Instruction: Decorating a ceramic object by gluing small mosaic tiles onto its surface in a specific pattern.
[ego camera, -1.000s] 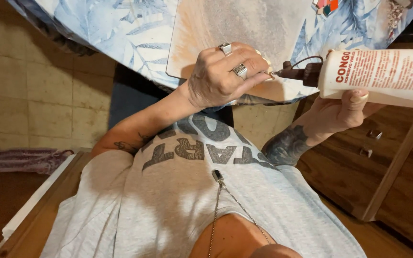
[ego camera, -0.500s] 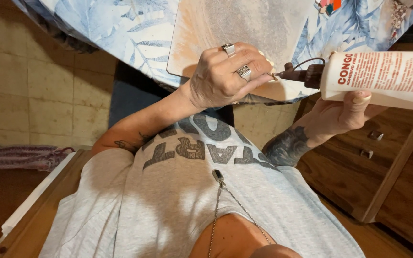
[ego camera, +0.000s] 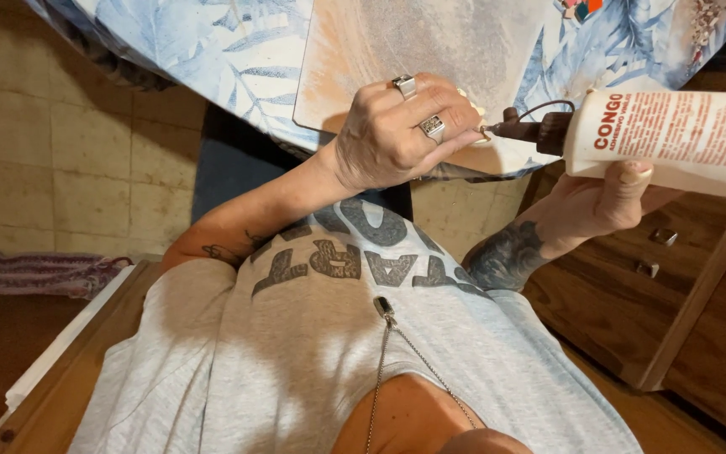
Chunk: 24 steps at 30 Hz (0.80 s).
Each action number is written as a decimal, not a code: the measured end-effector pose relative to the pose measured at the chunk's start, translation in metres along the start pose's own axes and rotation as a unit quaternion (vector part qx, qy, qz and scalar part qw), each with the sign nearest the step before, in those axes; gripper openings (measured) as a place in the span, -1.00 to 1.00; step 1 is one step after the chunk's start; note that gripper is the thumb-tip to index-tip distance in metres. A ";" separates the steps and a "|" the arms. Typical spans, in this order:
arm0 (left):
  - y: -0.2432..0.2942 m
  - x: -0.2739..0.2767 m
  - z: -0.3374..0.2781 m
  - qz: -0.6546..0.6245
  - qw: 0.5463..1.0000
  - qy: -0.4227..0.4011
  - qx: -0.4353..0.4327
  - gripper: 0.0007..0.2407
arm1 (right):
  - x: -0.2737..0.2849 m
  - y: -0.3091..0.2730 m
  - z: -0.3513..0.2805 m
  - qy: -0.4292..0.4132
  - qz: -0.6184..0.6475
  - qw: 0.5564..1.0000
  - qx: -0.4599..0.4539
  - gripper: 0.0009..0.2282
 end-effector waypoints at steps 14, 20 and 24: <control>0.003 -0.001 -0.001 0.024 1.000 0.007 -0.003 -0.87 | -0.012 -0.008 -0.004 -0.042 0.007 0.999 -0.013 -0.44; 0.003 -0.003 -0.003 0.015 1.000 -0.001 -0.003 -0.87 | -0.046 -0.029 -0.014 -0.025 -0.042 0.996 -0.068 -0.34; 0.003 -0.002 -0.003 0.003 1.000 0.014 0.000 -0.86 | -0.053 -0.036 -0.016 -0.025 -0.043 0.997 -0.053 -0.50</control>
Point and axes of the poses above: each hand's wrist, its own z-axis towards the middle knuckle, its own x-axis out of the back of the hand, y = z × x, the point moved 4 cm from there along z, towards the middle knuckle, and after that the axes turned 5 degrees about -z, right-handed, at the moved point
